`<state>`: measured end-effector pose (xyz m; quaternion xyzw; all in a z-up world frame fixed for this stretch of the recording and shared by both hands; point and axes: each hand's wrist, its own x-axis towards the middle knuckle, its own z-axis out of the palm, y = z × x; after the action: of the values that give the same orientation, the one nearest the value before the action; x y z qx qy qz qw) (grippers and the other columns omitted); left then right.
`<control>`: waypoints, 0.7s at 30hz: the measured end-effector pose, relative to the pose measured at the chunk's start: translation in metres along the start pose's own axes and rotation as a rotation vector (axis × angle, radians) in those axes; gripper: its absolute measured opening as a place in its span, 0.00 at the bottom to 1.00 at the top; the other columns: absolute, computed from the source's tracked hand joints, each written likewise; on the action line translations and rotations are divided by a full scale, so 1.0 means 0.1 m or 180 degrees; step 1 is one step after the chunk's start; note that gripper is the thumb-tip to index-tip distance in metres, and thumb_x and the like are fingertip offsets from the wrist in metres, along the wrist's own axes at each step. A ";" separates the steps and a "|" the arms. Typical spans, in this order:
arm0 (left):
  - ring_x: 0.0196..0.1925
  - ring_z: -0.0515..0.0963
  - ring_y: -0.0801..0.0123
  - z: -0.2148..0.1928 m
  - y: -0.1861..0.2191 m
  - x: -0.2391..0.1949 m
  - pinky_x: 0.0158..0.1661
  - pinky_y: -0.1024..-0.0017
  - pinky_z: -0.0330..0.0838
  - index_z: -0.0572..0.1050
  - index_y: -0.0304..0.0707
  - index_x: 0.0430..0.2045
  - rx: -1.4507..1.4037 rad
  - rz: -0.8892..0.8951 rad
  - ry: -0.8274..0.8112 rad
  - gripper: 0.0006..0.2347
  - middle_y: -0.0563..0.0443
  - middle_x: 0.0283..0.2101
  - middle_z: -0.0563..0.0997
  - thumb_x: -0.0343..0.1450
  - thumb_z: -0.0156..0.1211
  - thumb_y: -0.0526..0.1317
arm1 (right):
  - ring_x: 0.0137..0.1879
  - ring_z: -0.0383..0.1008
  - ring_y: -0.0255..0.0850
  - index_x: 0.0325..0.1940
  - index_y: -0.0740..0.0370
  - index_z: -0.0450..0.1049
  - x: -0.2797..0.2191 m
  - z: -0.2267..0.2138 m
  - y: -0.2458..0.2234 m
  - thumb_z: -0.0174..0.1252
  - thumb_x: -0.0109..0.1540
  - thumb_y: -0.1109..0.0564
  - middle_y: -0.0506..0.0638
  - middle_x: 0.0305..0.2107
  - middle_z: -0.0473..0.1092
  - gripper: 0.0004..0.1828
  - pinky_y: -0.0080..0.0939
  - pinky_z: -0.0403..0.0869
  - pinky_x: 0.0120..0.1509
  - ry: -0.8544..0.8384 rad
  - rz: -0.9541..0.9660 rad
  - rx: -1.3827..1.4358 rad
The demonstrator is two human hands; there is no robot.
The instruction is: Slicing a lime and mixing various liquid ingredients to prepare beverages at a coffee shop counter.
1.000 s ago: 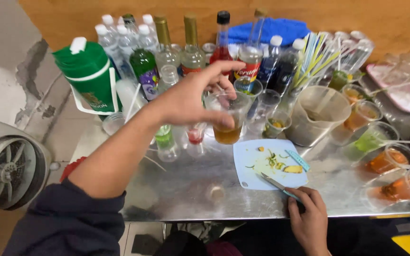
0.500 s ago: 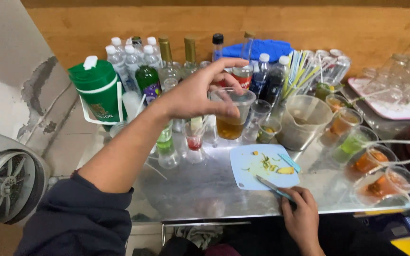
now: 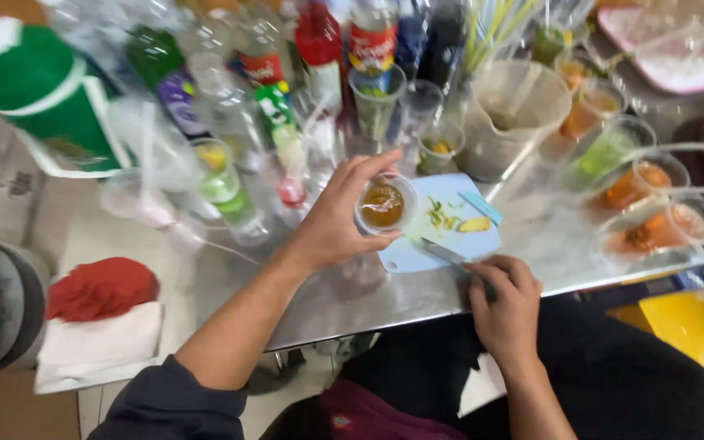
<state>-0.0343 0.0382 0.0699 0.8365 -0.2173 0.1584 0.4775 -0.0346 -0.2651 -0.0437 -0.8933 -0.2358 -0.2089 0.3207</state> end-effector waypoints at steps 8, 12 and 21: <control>0.57 0.76 0.63 0.48 -0.58 0.05 0.66 0.58 0.65 0.62 0.41 0.69 -0.0567 -0.0458 0.0686 0.42 0.48 0.56 0.78 0.59 0.80 0.41 | 0.55 0.74 0.56 0.49 0.52 0.81 0.46 -0.18 0.14 0.63 0.59 0.62 0.52 0.46 0.71 0.14 0.53 0.69 0.60 -0.0096 0.0510 -0.0091; 0.57 0.77 0.67 0.62 -0.73 -0.03 0.66 0.62 0.65 0.63 0.38 0.67 -0.0655 -0.0603 0.0827 0.44 0.49 0.54 0.79 0.55 0.83 0.44 | 0.56 0.74 0.59 0.64 0.65 0.74 0.91 -0.27 0.40 0.67 0.59 0.65 0.60 0.49 0.67 0.27 0.53 0.73 0.56 0.0234 0.0449 0.0255; 0.60 0.79 0.53 0.73 -0.77 -0.10 0.64 0.58 0.69 0.58 0.23 0.65 -0.0911 -0.0165 0.0831 0.44 0.37 0.55 0.77 0.55 0.82 0.34 | 0.69 0.61 0.58 0.78 0.64 0.46 1.67 -0.26 0.62 0.75 0.60 0.58 0.65 0.64 0.55 0.53 0.52 0.69 0.61 0.0318 0.0259 0.1247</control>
<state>0.0013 0.0111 -0.0271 0.7377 -0.1523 0.2207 0.6196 0.1278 -0.2767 0.0326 -0.8111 -0.2195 -0.1901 0.5078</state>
